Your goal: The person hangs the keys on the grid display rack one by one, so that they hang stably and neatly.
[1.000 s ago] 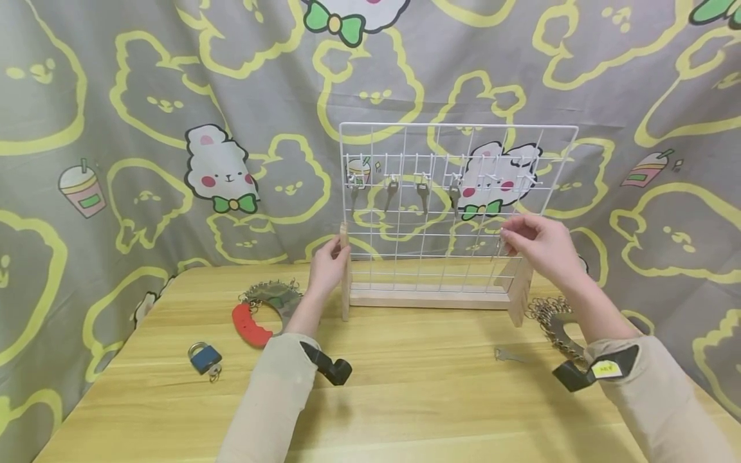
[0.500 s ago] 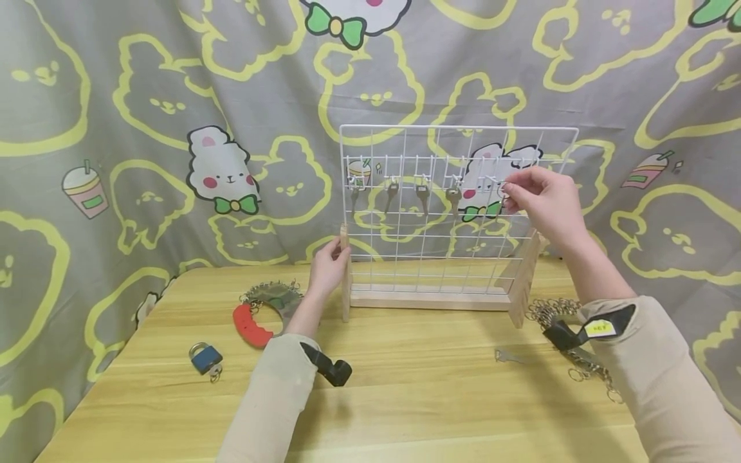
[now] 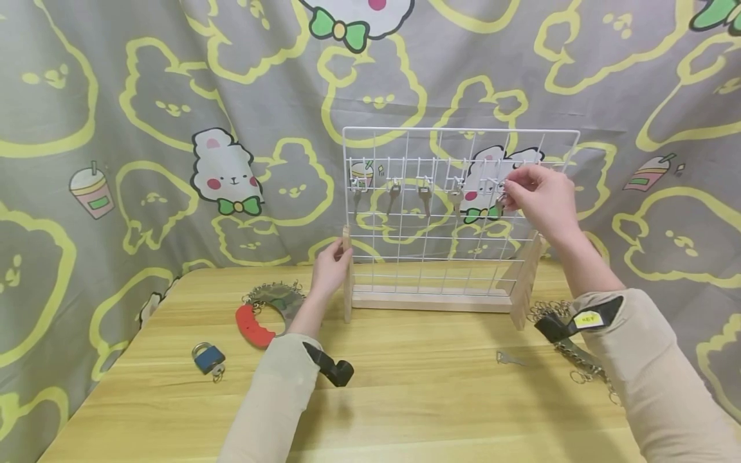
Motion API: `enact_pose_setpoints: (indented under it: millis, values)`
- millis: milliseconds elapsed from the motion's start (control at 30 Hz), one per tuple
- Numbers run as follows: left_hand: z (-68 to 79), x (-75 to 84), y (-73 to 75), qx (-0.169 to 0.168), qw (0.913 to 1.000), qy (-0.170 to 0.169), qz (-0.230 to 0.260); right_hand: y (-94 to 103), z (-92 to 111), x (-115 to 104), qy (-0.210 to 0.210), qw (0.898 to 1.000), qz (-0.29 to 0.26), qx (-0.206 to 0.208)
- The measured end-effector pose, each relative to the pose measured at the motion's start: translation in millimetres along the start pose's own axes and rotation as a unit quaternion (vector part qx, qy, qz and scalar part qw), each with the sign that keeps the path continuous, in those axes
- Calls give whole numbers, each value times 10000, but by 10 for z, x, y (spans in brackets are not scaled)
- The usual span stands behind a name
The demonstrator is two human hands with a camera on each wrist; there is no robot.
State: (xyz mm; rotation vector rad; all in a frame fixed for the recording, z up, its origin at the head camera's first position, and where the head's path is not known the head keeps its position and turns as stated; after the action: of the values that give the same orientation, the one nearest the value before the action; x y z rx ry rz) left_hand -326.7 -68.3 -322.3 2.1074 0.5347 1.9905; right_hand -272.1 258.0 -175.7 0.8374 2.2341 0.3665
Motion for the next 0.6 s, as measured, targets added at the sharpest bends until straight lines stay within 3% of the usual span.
enact_pose_setpoints:
  millis: [300,600]
  values:
    - [-24,-22,-10,-39,10000,20,24,-81,67,66,-62,9992,-327,-240]
    - [-1,-18,-6,40,10000,11,26,-139,175,162,-220,9978,-626,8]
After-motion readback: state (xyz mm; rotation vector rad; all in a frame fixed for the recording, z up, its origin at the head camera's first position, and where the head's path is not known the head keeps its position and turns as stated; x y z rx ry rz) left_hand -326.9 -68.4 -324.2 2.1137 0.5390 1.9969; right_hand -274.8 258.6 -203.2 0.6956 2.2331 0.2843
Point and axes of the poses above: each hand's wrist, its own z-axis away from the middle knuckle, its own y-axis out of the back of the hand, x = y × z, the point moved 1 cm from there along -z, towards the middle knuckle, and after that the axes turned 11 degrees about y, right-handed, at the moved point
